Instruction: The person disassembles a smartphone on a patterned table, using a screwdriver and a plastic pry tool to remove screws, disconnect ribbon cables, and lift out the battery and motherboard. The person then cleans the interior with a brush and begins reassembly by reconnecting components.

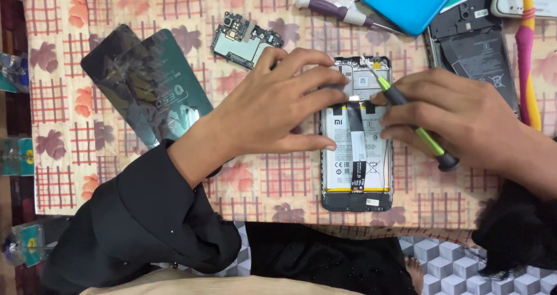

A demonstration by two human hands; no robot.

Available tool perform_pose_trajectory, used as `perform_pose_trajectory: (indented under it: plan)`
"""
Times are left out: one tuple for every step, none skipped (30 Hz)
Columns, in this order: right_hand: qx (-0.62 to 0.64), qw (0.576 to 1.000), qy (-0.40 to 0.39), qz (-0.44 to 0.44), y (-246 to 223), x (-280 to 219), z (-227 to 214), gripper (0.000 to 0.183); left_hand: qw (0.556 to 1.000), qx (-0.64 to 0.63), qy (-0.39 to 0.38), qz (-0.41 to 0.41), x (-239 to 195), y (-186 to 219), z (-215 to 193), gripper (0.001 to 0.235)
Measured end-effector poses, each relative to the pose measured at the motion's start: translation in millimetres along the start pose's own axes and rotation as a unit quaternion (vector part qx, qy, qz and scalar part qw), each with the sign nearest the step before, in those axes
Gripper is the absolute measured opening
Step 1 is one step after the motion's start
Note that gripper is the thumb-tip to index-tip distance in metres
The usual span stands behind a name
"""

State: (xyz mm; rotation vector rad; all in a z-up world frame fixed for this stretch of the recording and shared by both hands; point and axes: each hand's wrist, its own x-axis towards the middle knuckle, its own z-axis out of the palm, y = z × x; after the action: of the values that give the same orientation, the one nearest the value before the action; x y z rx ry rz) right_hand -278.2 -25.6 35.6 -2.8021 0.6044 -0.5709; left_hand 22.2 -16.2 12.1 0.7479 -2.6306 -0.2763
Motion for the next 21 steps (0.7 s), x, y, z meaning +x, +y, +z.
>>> perform_pose_trajectory:
  plan:
    - [0.0,1.0,0.003,0.015,-1,1,0,0.028,1.0,0.001,-0.013,-0.006,-1,2,1,0.067]
    - [-0.022,0.999,0.004,0.023,-2,1,0,0.029,1.0,0.002,-0.026,-0.012,-1,3,2,0.068]
    - [-0.044,0.999,0.006,0.032,-3,2,0,0.031,1.0,0.01,-0.02,-0.015,0,4,3,0.067]
    - [-0.065,0.997,0.007,0.042,-3,1,0,0.032,1.0,0.018,-0.015,-0.017,1,6,5,0.066]
    - [-0.051,0.998,0.01,0.04,-3,1,1,0.033,0.999,0.026,-0.01,-0.019,2,7,7,0.066]
    - [-0.036,0.999,0.013,0.038,-2,0,3,0.034,0.999,0.024,-0.007,-0.024,3,7,9,0.07]
    - [-0.021,0.999,0.015,0.037,-2,0,6,0.035,0.999,0.023,-0.004,-0.029,4,8,10,0.075]
    - [-0.002,0.998,0.02,0.052,0,-1,9,0.034,0.999,0.022,-0.001,-0.035,4,8,11,0.08]
    - [0.018,0.997,0.024,0.067,0,-2,12,0.032,0.999,0.015,-0.006,-0.041,4,9,11,0.083]
    - [0.037,0.996,0.029,0.083,2,-4,14,0.032,0.999,0.008,-0.01,-0.047,4,9,11,0.086]
    - [0.056,0.992,0.028,0.106,4,-5,17,0.029,0.999,0.001,-0.015,-0.053,4,9,11,0.089]
    - [0.075,0.988,0.027,0.13,6,-8,17,0.026,0.998,-0.004,-0.017,-0.054,4,9,10,0.092]
    - [0.094,0.983,0.026,0.153,8,-9,18,0.025,0.998,-0.009,-0.019,-0.054,3,8,9,0.094]
    - [0.121,0.982,0.053,0.133,8,-11,18,0.026,0.998,-0.013,-0.021,-0.056,2,8,7,0.097]
    - [0.148,0.979,0.081,0.112,9,-13,17,0.029,0.998,-0.024,-0.019,-0.056,2,7,6,0.098]
    - [0.176,0.974,0.108,0.089,9,-14,16,0.031,0.998,-0.035,-0.017,-0.058,1,6,5,0.099]
    - [0.213,0.966,0.119,0.087,7,-16,15,0.034,0.997,-0.046,-0.015,-0.059,1,6,3,0.1]
    - [0.25,0.955,0.131,0.086,4,-17,13,0.037,0.997,-0.041,-0.017,-0.057,0,5,2,0.097]
    - [0.287,0.944,0.142,0.084,2,-19,12,0.04,0.998,-0.036,-0.02,-0.055,0,5,2,0.094]
    - [0.284,0.947,0.121,0.088,-2,-21,10,0.045,0.998,-0.032,-0.022,-0.052,0,5,1,0.091]
    - [0.28,0.95,0.099,0.092,-4,-23,9,0.051,0.998,-0.029,-0.021,-0.047,0,5,1,0.089]
